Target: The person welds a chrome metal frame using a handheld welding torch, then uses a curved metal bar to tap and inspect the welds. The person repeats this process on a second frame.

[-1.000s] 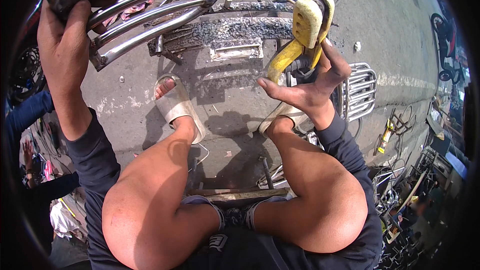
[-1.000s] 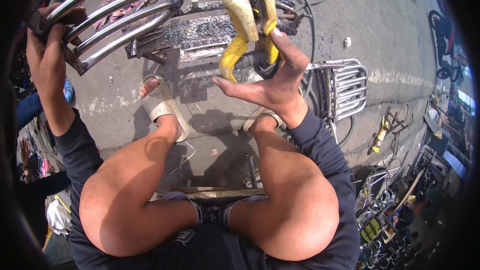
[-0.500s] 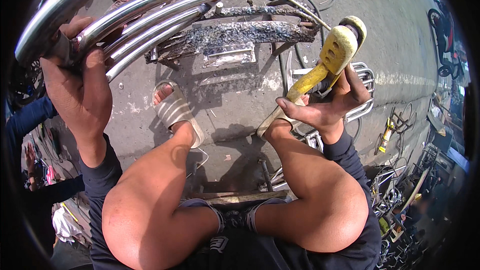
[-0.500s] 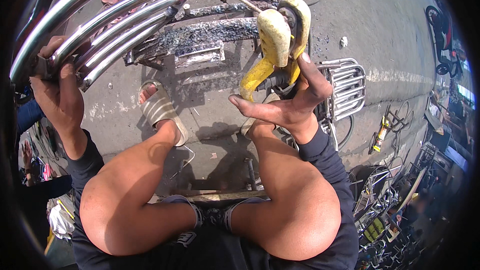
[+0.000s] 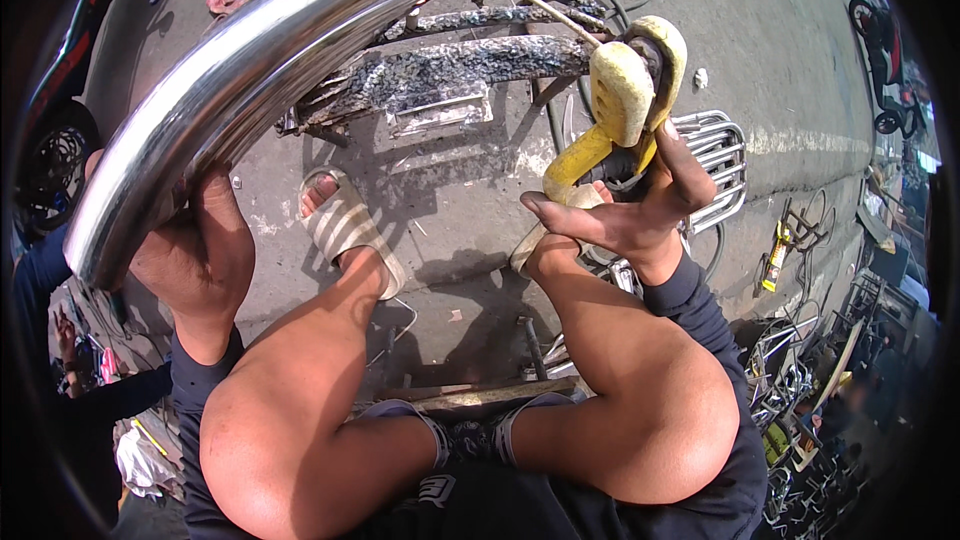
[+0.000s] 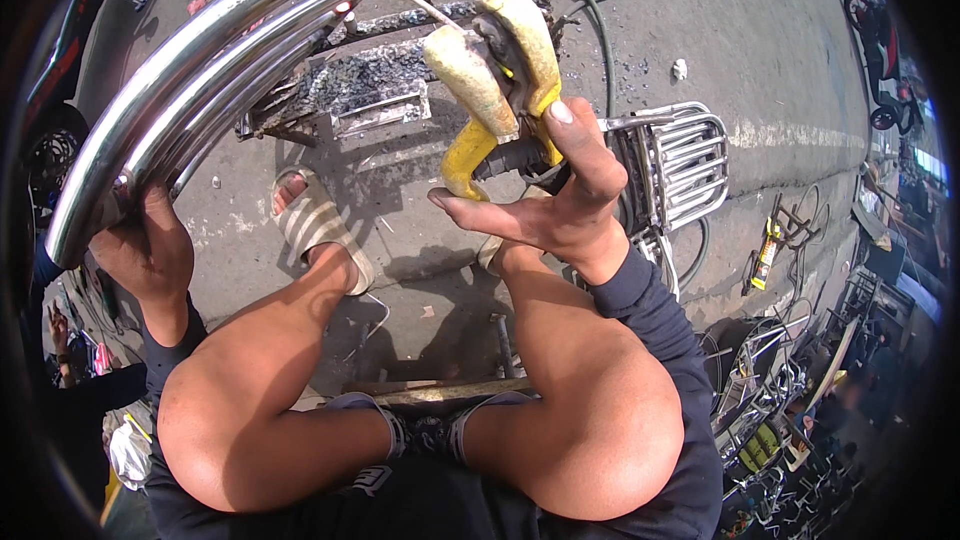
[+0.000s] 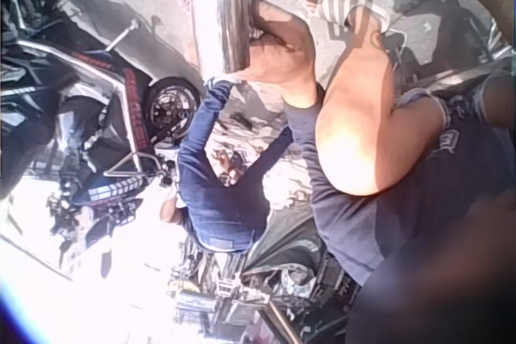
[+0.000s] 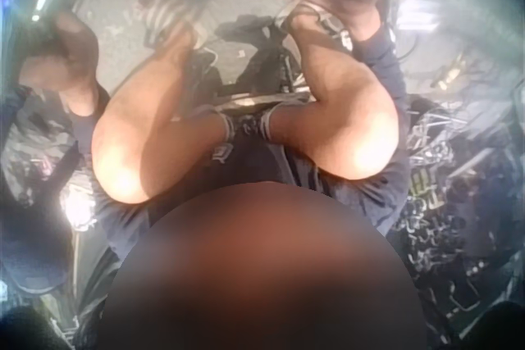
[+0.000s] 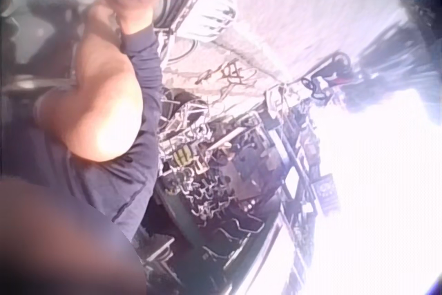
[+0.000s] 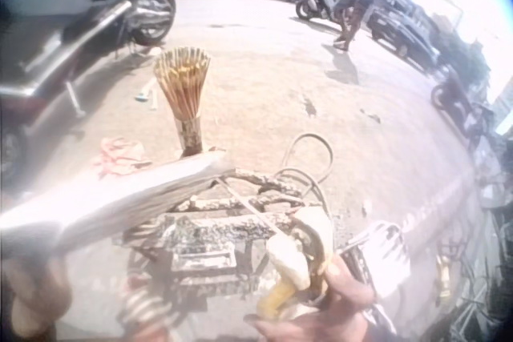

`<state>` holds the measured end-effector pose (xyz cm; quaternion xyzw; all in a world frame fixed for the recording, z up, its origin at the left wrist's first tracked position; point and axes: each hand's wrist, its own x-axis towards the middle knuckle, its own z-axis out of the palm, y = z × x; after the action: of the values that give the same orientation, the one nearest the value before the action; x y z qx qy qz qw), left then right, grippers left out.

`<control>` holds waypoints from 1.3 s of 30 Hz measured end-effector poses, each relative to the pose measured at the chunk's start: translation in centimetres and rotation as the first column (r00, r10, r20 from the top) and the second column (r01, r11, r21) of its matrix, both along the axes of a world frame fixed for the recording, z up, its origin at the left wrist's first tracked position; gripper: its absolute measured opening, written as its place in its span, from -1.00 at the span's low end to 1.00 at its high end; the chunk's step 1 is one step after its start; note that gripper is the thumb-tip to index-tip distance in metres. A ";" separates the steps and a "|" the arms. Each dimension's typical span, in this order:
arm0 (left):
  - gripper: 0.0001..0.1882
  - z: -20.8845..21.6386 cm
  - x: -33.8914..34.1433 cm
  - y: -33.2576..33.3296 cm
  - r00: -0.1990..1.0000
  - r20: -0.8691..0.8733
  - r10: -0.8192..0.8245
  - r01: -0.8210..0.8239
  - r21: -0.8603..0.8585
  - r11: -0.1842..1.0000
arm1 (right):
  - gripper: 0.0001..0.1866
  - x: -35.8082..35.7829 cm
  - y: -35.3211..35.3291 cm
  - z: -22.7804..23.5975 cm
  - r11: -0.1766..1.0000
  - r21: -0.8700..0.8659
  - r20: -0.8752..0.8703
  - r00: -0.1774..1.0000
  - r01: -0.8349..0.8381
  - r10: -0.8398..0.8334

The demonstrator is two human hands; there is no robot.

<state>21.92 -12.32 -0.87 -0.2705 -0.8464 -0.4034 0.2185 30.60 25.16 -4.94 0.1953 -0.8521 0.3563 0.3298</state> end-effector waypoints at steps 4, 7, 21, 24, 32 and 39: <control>-0.25 -0.3 0.1 -0.5 1.000 0.009 0.019 -0.018 -0.051 0.999 | 0.23 -0.7 -0.2 0.0 0.999 -0.004 -0.014 0.999 -0.039 0.039; -0.25 -0.4 0.1 -0.6 0.999 -0.022 0.032 -0.033 -0.040 0.999 | 0.22 -1.1 -0.3 0.0 0.999 0.012 -0.037 0.998 -0.046 0.047; -0.28 0.1 0.1 0.0 0.997 -0.058 0.053 -0.058 -0.088 0.994 | 0.23 -1.4 -0.6 0.2 0.998 0.034 -0.026 0.998 -0.052 0.053; -0.30 0.2 -0.1 0.0 0.998 -0.044 0.051 -0.053 -0.052 0.997 | 0.21 -1.7 -0.8 0.4 0.998 -0.009 -0.028 0.998 -0.062 0.062; -0.39 0.2 0.1 0.7 0.990 -0.092 0.107 -0.117 -0.117 0.986 | 0.20 -1.9 -1.0 0.2 0.996 -0.052 -0.026 0.997 -0.069 0.068; -0.44 1.8 -0.8 1.0 0.996 0.006 0.092 -0.091 -0.123 0.988 | 0.20 -2.4 -1.1 -0.5 0.999 -0.039 -0.100 0.995 -0.034 0.030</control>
<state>21.13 -11.36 0.89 -0.2419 -0.8823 -0.3419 0.2148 28.19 24.05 -5.46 0.2197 -0.8239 0.3686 0.3701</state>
